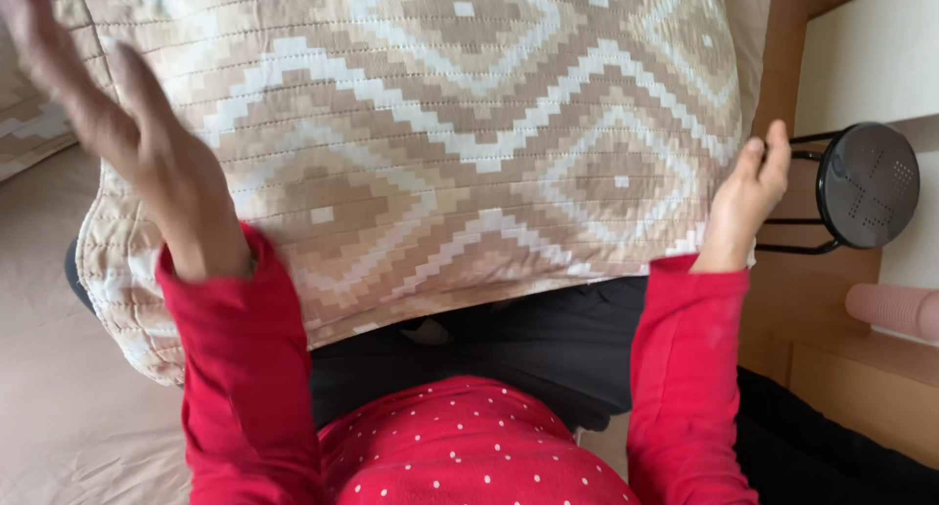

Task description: The person pats and smooths a patterned pillow on their lap by hand, pulls off a white pillowcase, and continues to smooth the surface of the pillow.

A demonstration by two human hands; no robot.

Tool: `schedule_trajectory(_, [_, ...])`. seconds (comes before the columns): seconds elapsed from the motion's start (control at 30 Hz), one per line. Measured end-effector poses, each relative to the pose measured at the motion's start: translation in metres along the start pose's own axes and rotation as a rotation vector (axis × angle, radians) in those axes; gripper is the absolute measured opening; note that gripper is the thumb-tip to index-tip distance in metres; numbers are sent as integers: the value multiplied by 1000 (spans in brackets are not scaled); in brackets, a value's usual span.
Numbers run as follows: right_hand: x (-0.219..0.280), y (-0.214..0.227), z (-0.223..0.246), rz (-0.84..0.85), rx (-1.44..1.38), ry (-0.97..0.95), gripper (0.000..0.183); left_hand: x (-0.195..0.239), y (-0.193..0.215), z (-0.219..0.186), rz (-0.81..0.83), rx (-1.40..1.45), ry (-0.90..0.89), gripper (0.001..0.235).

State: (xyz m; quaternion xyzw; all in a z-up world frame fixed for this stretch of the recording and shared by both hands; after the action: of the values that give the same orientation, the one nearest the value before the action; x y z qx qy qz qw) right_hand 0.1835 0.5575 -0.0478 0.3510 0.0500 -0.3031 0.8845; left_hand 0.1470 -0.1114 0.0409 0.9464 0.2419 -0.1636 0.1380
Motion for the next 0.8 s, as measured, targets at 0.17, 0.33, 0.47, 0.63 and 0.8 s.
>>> schedule_trajectory(0.17, [75,-35,140,-42,-205,525,46,107,-95,-105,360,325,-220,118])
schedule_trajectory(0.33, [148,-154,216,259,-3,679,49,162,-193,-51,714,-797,-69,67])
schedule_trajectory(0.47, [145,-180,190,286,379,688,51,151,-164,-8,887,-936,28,80])
schedule_trajectory(0.63, [98,-134,152,352,450,582,53,109,-57,-16,729,-973,209,88])
schedule_trajectory(0.8, [62,-70,105,353,561,334,51,83,38,25,533,-948,426,78])
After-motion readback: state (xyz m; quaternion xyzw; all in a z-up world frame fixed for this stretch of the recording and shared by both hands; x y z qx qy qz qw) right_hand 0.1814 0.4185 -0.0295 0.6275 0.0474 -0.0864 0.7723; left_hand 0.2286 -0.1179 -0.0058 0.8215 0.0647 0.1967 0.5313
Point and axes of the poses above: each hand's wrist, its own x-axis away from the middle knuckle, its own y-axis out of the back of the hand, z = x × y, the point moved 10 cm from there along -x, towards the middle knuckle, and after that the axes turned 9 degrees about y, right-handed, at the moved point
